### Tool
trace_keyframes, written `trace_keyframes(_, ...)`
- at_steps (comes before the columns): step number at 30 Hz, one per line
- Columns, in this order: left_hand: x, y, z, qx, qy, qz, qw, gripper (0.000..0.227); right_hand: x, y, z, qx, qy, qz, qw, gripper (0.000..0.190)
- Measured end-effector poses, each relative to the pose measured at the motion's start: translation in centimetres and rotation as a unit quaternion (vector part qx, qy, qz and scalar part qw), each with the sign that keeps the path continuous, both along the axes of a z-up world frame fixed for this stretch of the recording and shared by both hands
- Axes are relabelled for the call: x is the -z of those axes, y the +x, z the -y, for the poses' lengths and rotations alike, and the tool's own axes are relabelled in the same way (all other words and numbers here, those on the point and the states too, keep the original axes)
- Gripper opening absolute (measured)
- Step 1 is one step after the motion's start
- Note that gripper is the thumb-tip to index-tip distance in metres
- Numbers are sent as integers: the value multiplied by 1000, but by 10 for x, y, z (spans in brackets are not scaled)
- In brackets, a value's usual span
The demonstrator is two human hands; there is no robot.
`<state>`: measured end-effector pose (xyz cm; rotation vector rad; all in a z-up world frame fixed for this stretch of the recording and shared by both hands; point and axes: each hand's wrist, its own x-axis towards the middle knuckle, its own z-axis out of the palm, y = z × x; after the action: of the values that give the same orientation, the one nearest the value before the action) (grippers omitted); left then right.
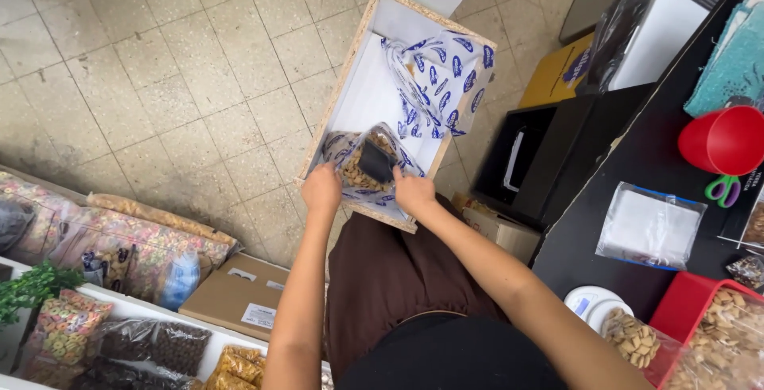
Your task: Filling plastic bags with snacks from a bulk bin using a scoop, weighing them on a scale, and preparing them for sale.
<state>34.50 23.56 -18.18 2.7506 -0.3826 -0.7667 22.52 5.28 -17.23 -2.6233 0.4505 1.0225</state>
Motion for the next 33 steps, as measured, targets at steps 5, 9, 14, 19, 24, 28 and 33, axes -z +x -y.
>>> trace_keyframes(5,-8,4,9,4,4,-8,1000,20,-2,13,8,-27,25,41,998,44)
trace_keyframes(9,-44,7,14,-24,-41,-21,999,25,3,3,20,-117,52,72,989,42)
trace_keyframes(14,-52,-4,7,-23,-51,-56,997,25,26,0,33,-15,66,62,996,40)
trace_keyframes(19,-60,-6,7,-22,-80,-47,995,28,13,-3,31,-15,133,111,985,34)
trace_keyframes(24,-58,-9,9,13,-60,-47,997,25,38,1,36,54,150,113,981,34)
trace_keyframes(28,-57,-10,4,9,-63,-46,997,25,32,0,35,56,195,108,973,29)
trace_keyframes(33,-69,-7,0,-1,-50,-58,997,28,2,-1,59,113,326,99,933,30)
